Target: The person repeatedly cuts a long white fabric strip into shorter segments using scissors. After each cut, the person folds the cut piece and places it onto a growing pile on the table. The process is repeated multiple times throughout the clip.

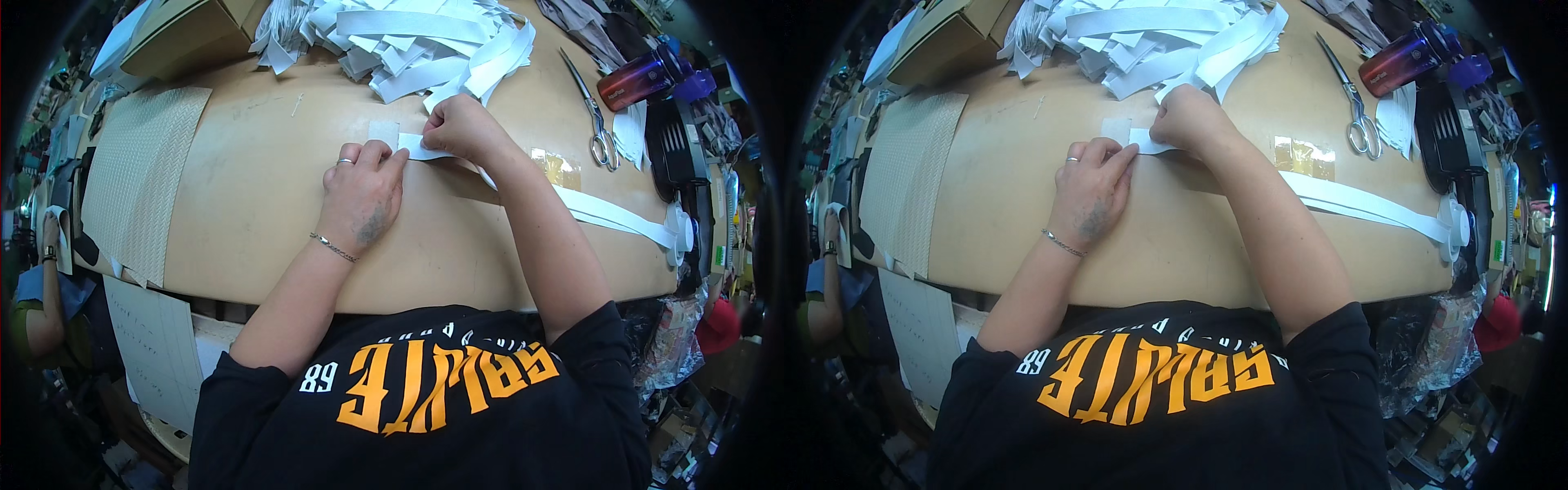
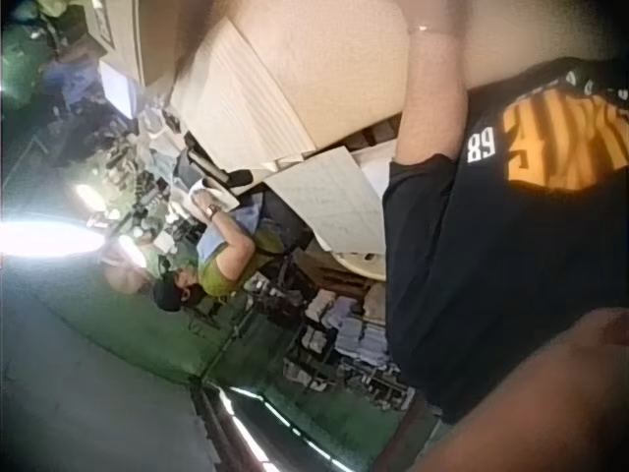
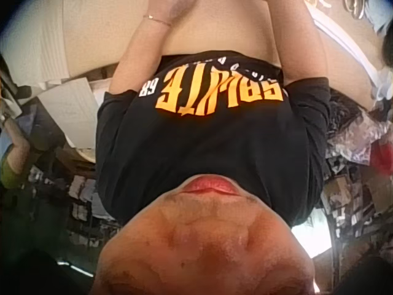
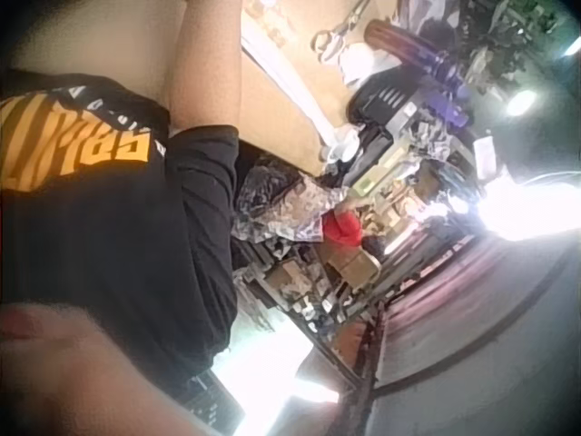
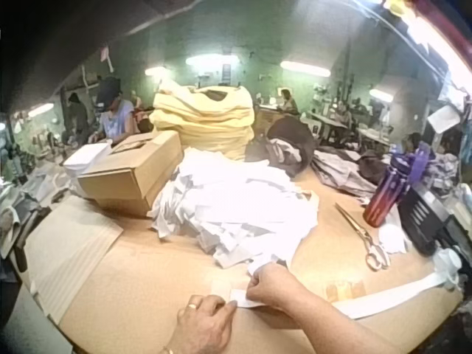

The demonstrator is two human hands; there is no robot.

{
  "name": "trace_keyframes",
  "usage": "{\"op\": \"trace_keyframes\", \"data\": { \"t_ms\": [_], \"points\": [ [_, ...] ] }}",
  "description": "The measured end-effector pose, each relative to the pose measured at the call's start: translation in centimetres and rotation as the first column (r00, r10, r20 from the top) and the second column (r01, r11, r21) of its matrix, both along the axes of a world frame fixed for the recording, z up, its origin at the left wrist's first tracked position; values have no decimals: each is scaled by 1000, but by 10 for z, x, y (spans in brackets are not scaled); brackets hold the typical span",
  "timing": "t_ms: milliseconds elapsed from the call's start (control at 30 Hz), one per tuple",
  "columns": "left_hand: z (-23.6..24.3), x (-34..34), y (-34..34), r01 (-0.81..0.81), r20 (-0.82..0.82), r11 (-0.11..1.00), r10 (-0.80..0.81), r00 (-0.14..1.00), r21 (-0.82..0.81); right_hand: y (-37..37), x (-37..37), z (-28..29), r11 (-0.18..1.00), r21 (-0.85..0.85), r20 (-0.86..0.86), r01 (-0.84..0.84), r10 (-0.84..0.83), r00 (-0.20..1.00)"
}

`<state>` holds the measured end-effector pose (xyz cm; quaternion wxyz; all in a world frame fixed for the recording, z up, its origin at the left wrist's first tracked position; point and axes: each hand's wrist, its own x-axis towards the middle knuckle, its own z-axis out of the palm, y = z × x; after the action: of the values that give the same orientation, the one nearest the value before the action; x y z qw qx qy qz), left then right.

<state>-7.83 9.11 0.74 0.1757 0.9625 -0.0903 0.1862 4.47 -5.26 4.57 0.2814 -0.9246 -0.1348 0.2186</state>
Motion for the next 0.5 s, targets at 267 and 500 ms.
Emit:
{"op": "trace_keyframes", "data": {
  "t_ms": [267, 500],
  "points": [
    [3, 0, 0, 19, -36, 999, -18, 999, 27, 5, -2, 4, 998, -50, 28, -23, 25, 999],
    [7, 2, -3, 23, -49, 998, -21, 999, 53, 1, -1, -2, 998, -31, 89, -46, 49, 995]
  ]
}}
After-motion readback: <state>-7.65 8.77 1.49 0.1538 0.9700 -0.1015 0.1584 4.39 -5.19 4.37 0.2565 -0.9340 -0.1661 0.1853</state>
